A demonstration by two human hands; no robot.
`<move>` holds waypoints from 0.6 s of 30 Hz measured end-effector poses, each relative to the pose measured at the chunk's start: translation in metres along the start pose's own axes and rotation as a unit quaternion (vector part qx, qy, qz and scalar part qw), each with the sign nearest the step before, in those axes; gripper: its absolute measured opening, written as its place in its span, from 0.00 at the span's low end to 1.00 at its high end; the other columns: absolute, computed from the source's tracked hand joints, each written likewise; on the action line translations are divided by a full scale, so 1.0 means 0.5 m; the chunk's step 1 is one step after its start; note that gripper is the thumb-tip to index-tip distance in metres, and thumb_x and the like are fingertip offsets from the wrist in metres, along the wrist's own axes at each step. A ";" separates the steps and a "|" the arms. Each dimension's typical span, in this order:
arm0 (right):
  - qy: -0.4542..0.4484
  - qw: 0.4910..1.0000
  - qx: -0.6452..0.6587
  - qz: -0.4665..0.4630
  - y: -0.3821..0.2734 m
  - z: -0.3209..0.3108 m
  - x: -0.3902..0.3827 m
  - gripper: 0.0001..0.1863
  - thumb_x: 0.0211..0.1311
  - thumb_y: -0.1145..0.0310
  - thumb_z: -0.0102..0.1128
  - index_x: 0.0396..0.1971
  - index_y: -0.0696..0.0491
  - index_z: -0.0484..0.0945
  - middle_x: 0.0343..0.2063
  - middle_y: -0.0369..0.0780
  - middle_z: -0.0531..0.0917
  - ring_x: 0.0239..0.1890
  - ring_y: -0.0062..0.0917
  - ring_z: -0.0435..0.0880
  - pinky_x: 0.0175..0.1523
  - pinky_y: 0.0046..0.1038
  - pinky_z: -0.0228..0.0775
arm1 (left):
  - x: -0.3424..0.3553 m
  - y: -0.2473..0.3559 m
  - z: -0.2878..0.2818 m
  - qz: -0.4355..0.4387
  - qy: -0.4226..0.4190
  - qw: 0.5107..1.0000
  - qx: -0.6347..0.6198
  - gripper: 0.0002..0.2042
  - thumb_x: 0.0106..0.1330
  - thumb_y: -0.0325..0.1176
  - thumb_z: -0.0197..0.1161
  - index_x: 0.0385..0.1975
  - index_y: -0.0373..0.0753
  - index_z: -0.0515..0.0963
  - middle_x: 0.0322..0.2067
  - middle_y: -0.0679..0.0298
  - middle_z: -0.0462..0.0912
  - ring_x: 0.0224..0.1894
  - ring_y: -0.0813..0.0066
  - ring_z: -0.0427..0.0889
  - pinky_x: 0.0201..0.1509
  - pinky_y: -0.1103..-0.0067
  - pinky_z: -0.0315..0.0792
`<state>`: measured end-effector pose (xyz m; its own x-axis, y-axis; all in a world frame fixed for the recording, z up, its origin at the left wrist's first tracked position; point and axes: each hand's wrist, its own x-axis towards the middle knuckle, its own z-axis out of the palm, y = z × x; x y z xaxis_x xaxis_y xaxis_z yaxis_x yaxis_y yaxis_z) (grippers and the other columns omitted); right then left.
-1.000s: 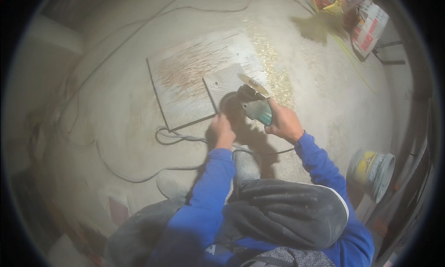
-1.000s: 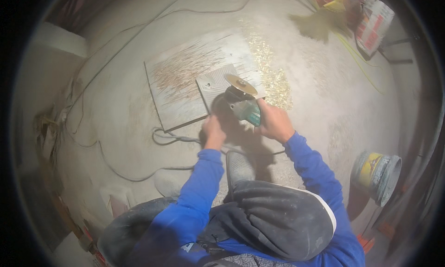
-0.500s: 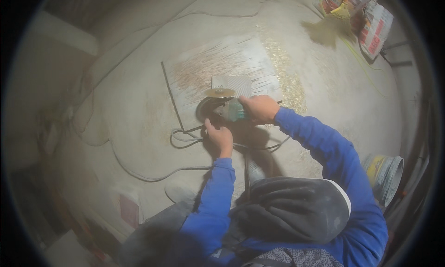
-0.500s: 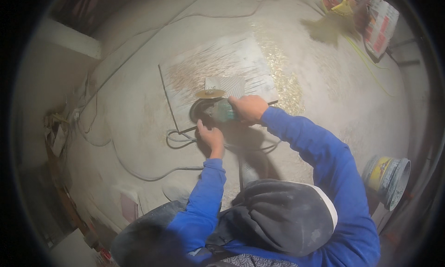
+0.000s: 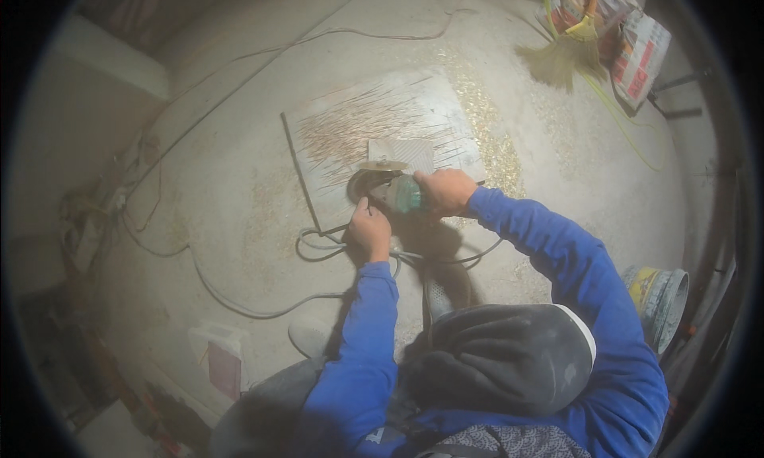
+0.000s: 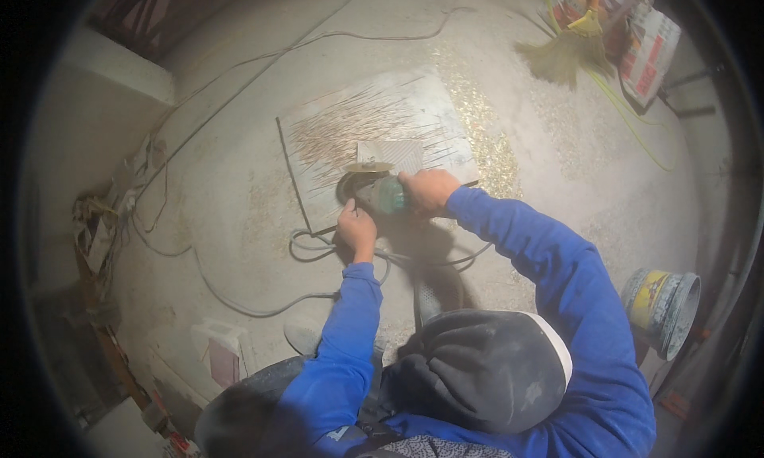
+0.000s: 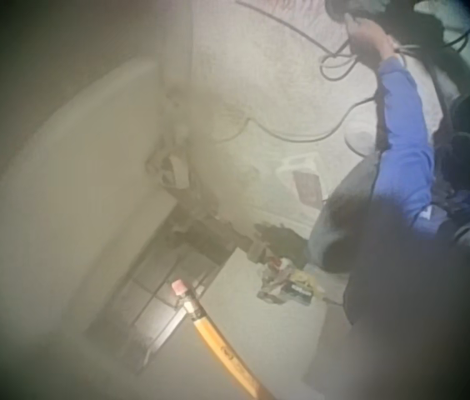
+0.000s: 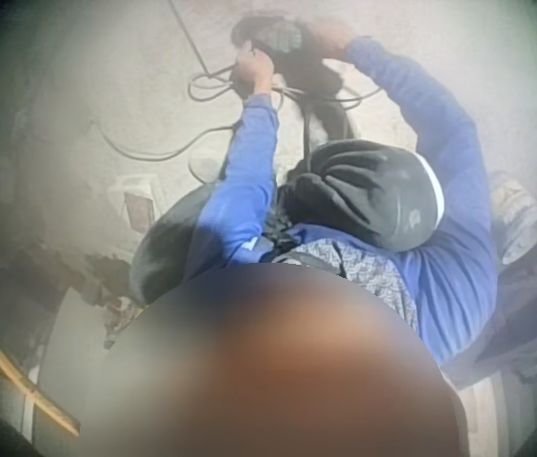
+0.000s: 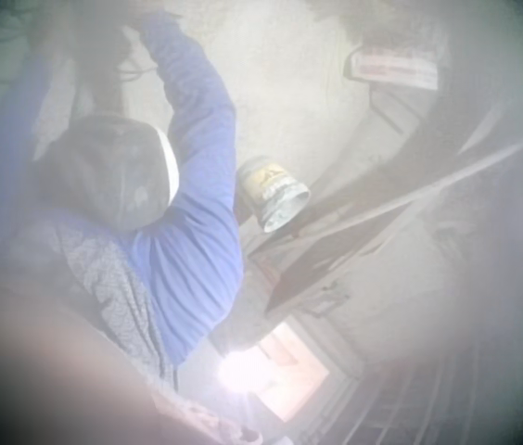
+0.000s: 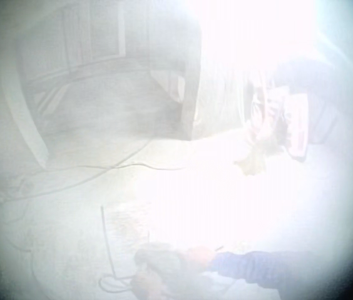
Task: The person uses an angle grinder to grind the surface of a rectangular tile placed on the floor. They hold the tile with one hand and operate the grinder with the other, repeatedly moving the tool across the tile surface and flipping the tile to work on different areas.
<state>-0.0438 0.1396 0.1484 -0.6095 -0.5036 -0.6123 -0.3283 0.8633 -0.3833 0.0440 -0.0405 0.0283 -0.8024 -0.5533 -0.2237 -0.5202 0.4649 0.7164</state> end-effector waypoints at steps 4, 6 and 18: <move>-0.006 1.000 -0.003 0.005 0.011 -0.002 0.007 0.35 0.44 0.62 0.79 0.51 0.57 0.70 0.35 0.53 0.85 0.43 0.52 0.85 0.46 0.48 0.78 | 0.005 -0.003 0.001 0.006 -0.005 1.000 -0.019 0.16 0.64 0.26 0.59 0.50 0.31 0.84 0.42 0.42 0.86 0.44 0.45 0.86 0.50 0.63 0.78; -0.007 1.000 0.006 0.009 0.016 0.004 0.010 0.34 0.44 0.63 0.78 0.51 0.57 0.70 0.35 0.53 0.85 0.43 0.53 0.85 0.47 0.48 0.77 | 0.006 -0.006 0.001 0.020 0.001 0.999 -0.036 0.17 0.64 0.27 0.59 0.51 0.32 0.84 0.41 0.43 0.87 0.43 0.45 0.87 0.49 0.63 0.78; 0.136 0.819 0.558 0.009 0.010 0.066 -0.125 0.37 0.40 0.66 0.72 0.56 0.60 0.73 0.41 0.40 0.83 0.40 0.24 0.82 0.48 0.27 0.75 | -0.204 0.059 -0.002 -0.104 -0.316 0.802 -0.496 0.26 0.65 0.48 0.73 0.53 0.33 0.80 0.44 0.60 0.85 0.46 0.70 0.83 0.51 0.72 0.75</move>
<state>0.0165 0.1744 0.1617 -0.7946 -0.3342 -0.5068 0.4537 0.2279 -0.8615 0.1108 0.0291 0.0728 -0.8799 0.0581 -0.4716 -0.4238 -0.5445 0.7238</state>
